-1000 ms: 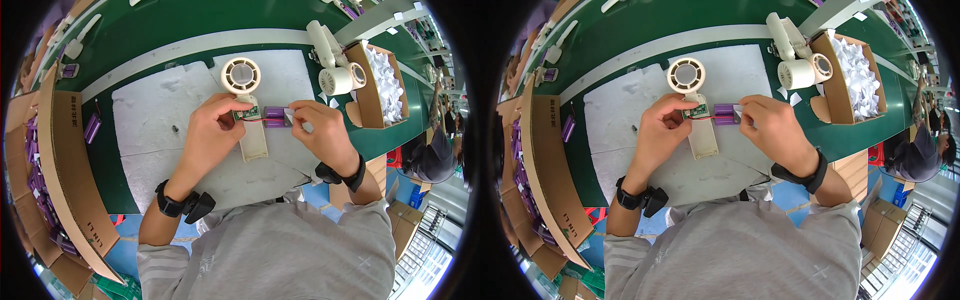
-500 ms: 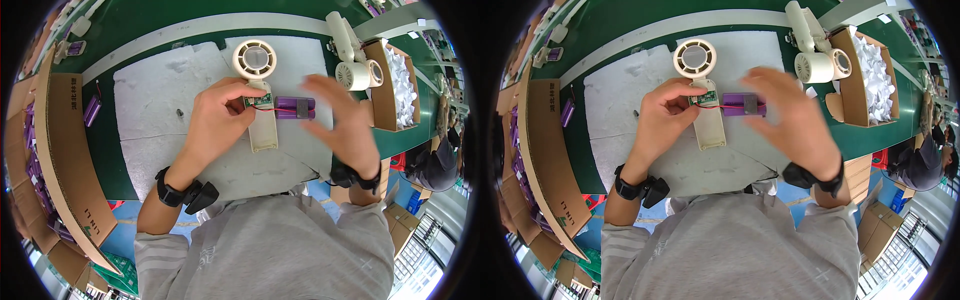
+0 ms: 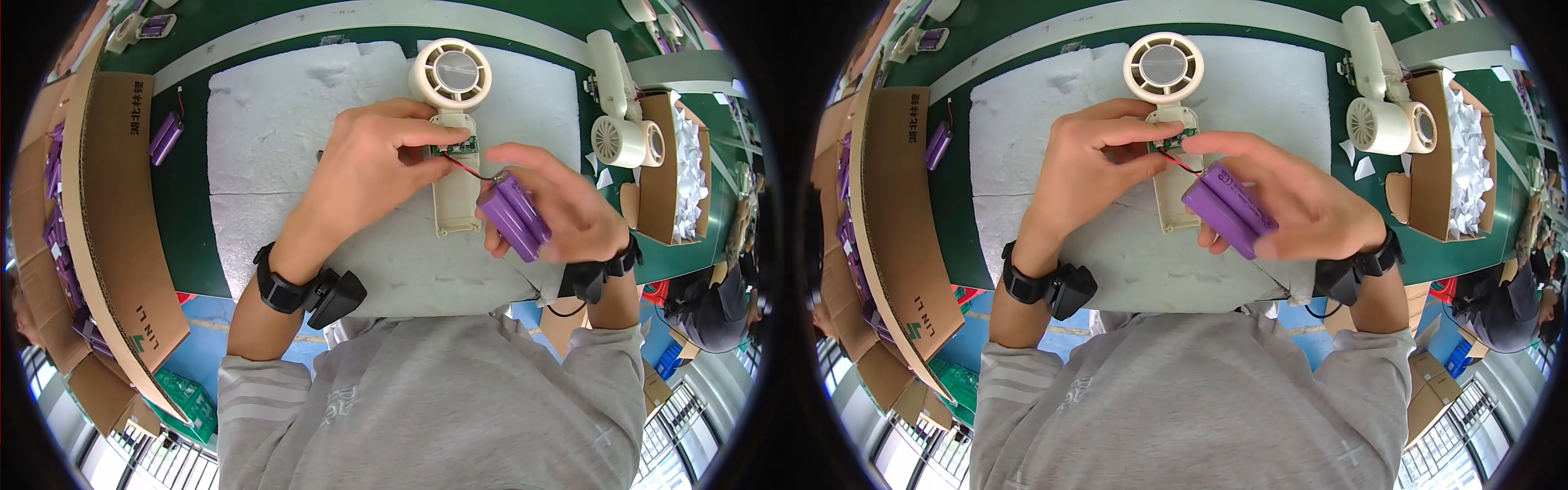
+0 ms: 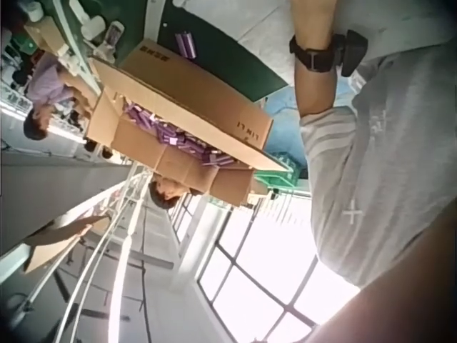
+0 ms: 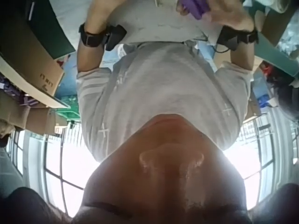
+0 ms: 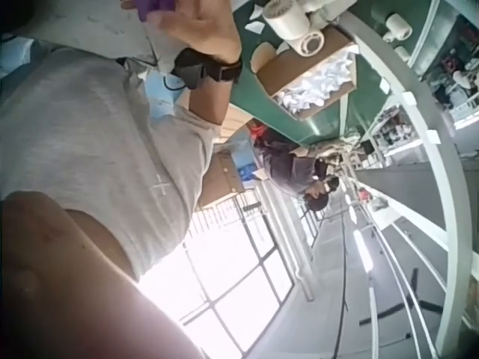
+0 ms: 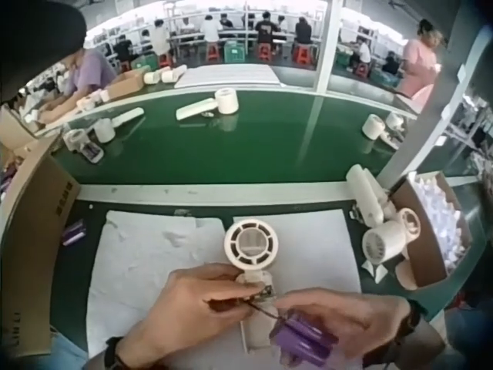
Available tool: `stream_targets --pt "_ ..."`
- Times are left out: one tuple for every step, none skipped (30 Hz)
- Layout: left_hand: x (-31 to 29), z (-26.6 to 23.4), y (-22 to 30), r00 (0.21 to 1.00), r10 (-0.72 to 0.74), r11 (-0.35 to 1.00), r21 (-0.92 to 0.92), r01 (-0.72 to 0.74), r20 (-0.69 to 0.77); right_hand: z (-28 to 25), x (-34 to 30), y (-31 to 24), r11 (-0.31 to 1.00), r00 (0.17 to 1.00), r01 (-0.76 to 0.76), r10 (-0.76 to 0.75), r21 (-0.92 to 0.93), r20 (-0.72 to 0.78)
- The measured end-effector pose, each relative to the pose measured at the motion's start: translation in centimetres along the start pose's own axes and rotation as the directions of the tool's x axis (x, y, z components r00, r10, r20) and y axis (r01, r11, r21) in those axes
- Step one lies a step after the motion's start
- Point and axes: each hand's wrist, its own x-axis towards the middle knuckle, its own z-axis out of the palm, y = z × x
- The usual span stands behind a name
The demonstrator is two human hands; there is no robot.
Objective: Assembling circuit boards and batteries into hair dryer housings on an assembly line.
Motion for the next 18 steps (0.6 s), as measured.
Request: stream_targets --pt "0.0 0.0 0.0 1.000 -0.007 1.000 0.002 0.007 0.002 0.0 0.0 0.0 1.000 1.000 -0.002 0.002 0.007 0.003" --pt "-0.1 -0.1 0.0 0.999 0.037 0.998 0.051 -0.037 -0.005 0.2 -0.1 -0.2 0.998 0.999 -0.045 0.045 -0.036 -0.015" --pt "-0.1 -0.1 0.0 0.997 0.083 0.992 0.100 -0.081 -0.008 0.4 -0.1 -0.5 0.993 0.996 -0.089 0.086 -0.079 -0.035" --pt "-0.1 -0.1 0.0 0.991 0.130 0.981 0.146 -0.128 -0.009 0.4 -0.1 -0.6 0.983 0.990 -0.133 0.126 -0.123 -0.058" --pt "-0.1 0.0 0.0 0.992 0.127 0.981 0.146 -0.125 -0.007 0.3 -0.2 -0.5 0.984 0.990 -0.133 0.127 -0.119 -0.059" --pt "-0.1 0.1 0.1 0.990 0.143 0.978 0.155 -0.140 -0.006 0.0 -0.3 -0.5 0.979 0.990 -0.128 0.116 -0.161 -0.078" --pt "-0.1 0.1 0.1 0.987 0.159 0.974 0.165 -0.156 -0.005 -0.2 -0.4 -0.5 0.971 0.990 -0.123 0.105 -0.203 -0.097" --pt "-0.1 0.1 0.1 0.985 0.175 0.970 0.175 -0.171 -0.005 -0.4 -0.4 -0.5 0.962 0.989 -0.119 0.093 -0.246 -0.115" --pt "-0.1 0.1 0.1 0.985 0.172 0.970 0.176 -0.168 -0.005 -0.6 -0.3 -0.5 0.962 0.989 -0.120 0.095 -0.244 -0.112" --pt "-0.1 0.1 0.1 0.984 0.178 0.967 0.183 -0.175 0.003 -0.8 -0.1 -0.5 0.892 0.997 -0.038 0.000 -0.450 -0.083" --pt "-0.2 0.0 0.1 0.983 0.184 0.965 0.190 -0.182 0.010 -0.9 0.1 -0.6 0.773 0.996 0.046 -0.086 -0.632 -0.033" --pt "-0.2 -0.1 0.1 0.982 0.190 0.962 0.196 -0.189 0.017 -1.0 0.2 -0.6 0.612 0.987 0.127 -0.160 -0.780 0.035" --pt "-0.2 -0.2 0.1 0.982 0.187 0.962 0.198 -0.186 0.015 -0.9 0.3 -0.4 0.613 0.987 0.128 -0.157 -0.780 0.038" --pt "-0.2 -0.3 0.0 0.984 0.173 0.964 0.195 -0.179 0.046 -0.5 0.4 -0.2 0.580 0.982 0.124 -0.190 -0.805 0.014" --pt "-0.2 -0.4 -0.1 0.984 0.160 0.966 0.192 -0.172 0.077 0.0 0.5 0.2 0.546 0.975 0.118 -0.223 -0.829 -0.009" --pt "-0.2 -0.5 -0.1 0.983 0.146 0.968 0.188 -0.164 0.108 0.4 0.7 0.5 0.512 0.966 0.110 -0.257 -0.852 -0.030" --pt "-0.2 -0.6 -0.2 0.984 0.144 0.969 0.188 -0.162 0.106 0.7 0.9 0.8 0.512 0.967 0.109 -0.254 -0.852 -0.029" --pt "-0.2 -0.7 -0.2 0.980 0.157 0.963 0.200 -0.178 0.119 1.0 1.1 1.3 0.427 0.955 0.120 -0.297 -0.896 -0.014"
